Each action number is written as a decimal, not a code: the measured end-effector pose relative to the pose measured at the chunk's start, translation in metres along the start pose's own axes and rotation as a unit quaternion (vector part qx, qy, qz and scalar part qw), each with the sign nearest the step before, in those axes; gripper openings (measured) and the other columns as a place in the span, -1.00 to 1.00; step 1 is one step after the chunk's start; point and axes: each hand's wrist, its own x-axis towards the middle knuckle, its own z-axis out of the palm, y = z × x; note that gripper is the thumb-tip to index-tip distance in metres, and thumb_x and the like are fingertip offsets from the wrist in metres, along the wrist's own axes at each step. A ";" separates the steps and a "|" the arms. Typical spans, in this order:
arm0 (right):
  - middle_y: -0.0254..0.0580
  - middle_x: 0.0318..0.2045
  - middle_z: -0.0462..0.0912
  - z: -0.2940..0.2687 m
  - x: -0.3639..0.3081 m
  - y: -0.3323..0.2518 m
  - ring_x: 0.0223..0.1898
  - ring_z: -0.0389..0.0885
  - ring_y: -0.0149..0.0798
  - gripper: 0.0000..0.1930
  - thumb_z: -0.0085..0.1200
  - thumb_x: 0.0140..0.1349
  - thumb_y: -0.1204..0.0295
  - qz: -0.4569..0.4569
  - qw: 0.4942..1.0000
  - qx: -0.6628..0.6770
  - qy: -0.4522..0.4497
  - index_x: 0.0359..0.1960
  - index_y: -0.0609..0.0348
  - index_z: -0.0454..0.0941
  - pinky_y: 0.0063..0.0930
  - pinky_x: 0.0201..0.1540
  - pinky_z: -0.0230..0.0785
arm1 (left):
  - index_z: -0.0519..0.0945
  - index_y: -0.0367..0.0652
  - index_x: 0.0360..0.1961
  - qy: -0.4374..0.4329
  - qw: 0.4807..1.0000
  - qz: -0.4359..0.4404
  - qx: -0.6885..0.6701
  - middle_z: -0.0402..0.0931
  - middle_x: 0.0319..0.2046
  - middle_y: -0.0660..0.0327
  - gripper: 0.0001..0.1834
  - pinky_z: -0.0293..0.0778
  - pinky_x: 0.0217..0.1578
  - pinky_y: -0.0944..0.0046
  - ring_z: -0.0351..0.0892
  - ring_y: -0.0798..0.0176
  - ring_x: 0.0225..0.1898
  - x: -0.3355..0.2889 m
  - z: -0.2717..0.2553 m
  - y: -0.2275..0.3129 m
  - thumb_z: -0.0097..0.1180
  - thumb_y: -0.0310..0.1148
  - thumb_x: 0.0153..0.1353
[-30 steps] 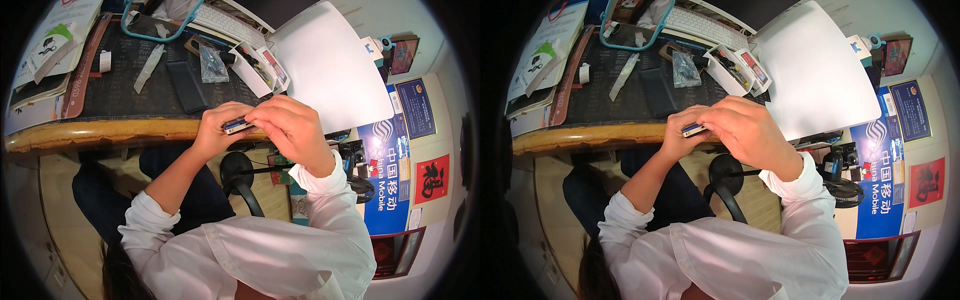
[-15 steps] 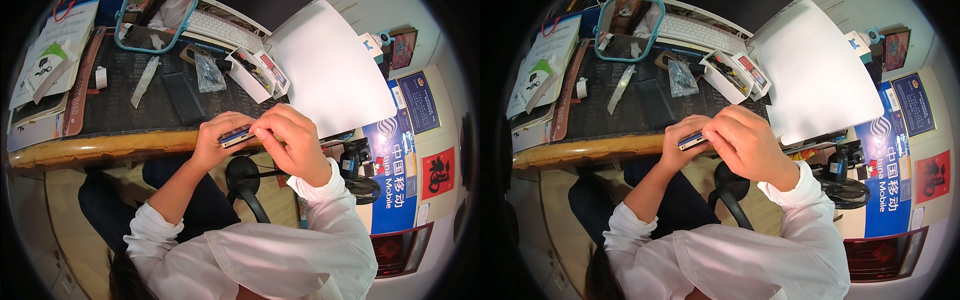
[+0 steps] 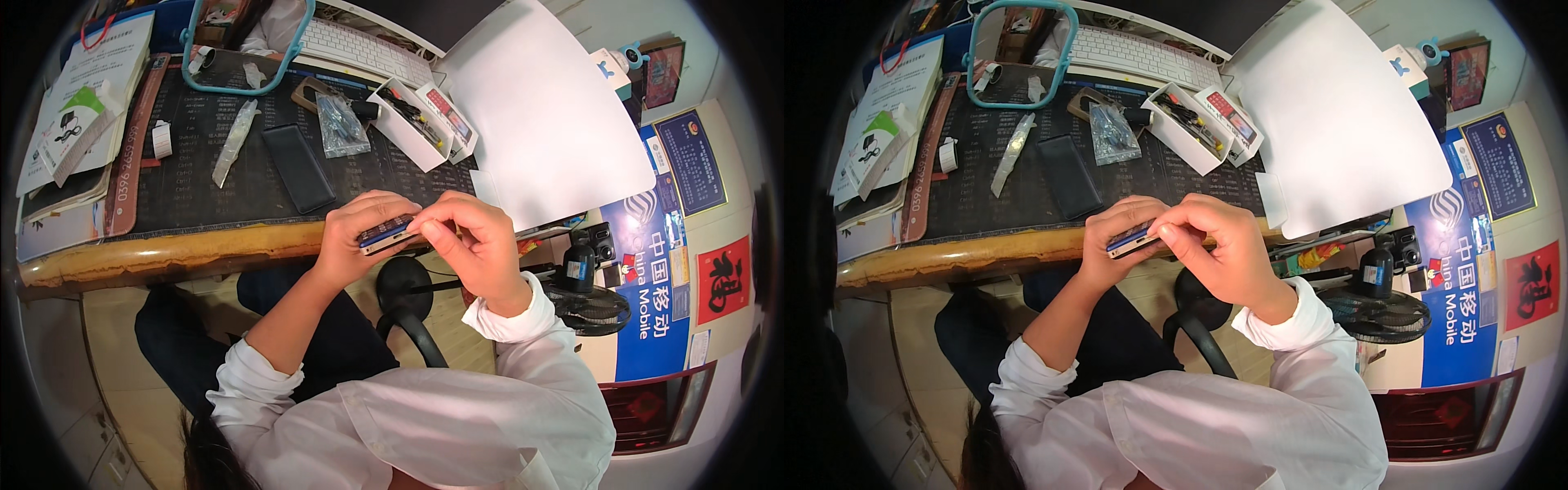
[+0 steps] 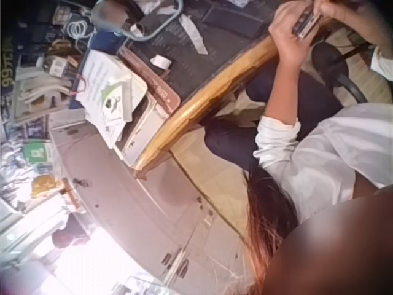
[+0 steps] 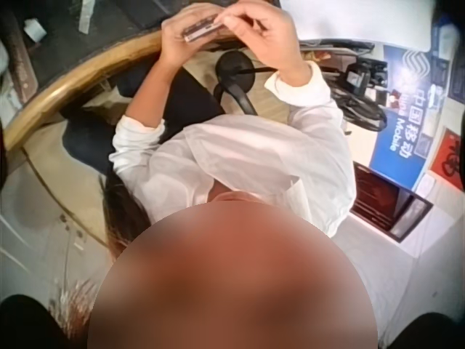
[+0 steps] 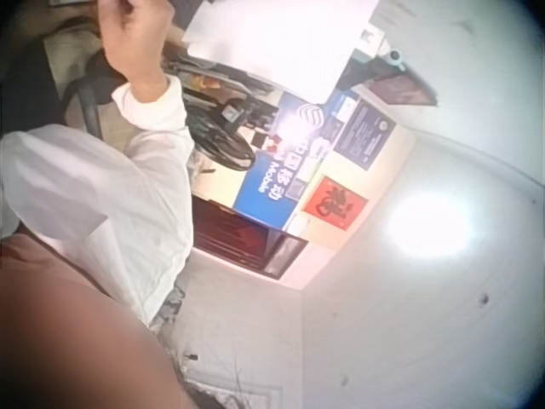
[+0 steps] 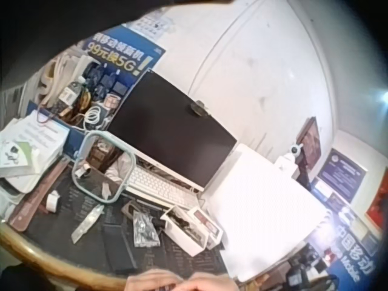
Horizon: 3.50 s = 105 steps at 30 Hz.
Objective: The person removes the back cover of a feature phone, uses a small tool to adjust the SIM card tray, and reassembles the phone. The person then attaches a lanyard to the phone and briefly operates the keypad.
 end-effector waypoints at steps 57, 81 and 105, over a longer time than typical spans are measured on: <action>-0.26 -0.40 0.46 -0.012 0.036 -0.025 -0.34 0.50 -0.20 -0.79 0.21 -0.06 0.44 -0.367 0.813 -0.407 -0.196 -0.34 0.18 0.56 -0.43 -0.37 0.37 | 0.70 -0.27 -0.08 0.013 1.000 0.009 -0.005 0.71 -0.18 0.04 -0.56 0.57 -0.02 0.14 0.70 -0.02 -0.11 -0.003 0.003 -0.006 0.42 -0.59 -0.08; -0.07 -0.41 0.46 -0.012 0.030 -0.018 -0.37 0.46 0.02 -0.96 0.10 0.26 0.62 -0.136 0.962 -0.202 -0.123 -0.29 0.27 0.50 -0.21 -0.32 0.35 | 0.70 -0.28 -0.16 0.009 1.000 -0.010 -0.001 0.72 -0.24 0.07 -0.60 0.58 -0.07 0.14 0.72 0.01 -0.16 0.000 0.004 0.001 0.53 -0.52 -0.08; -0.19 -0.37 0.63 -0.006 -0.002 0.008 -0.45 0.53 -0.35 -0.93 0.21 0.30 0.59 -0.068 0.995 -0.054 0.055 -0.20 0.27 0.65 -0.52 -0.40 0.35 | 0.71 -0.23 -0.11 0.000 1.000 -0.023 -0.005 0.71 -0.20 0.11 -0.57 0.55 -0.01 0.15 0.70 0.04 -0.13 0.000 0.002 -0.002 0.50 -0.55 -0.09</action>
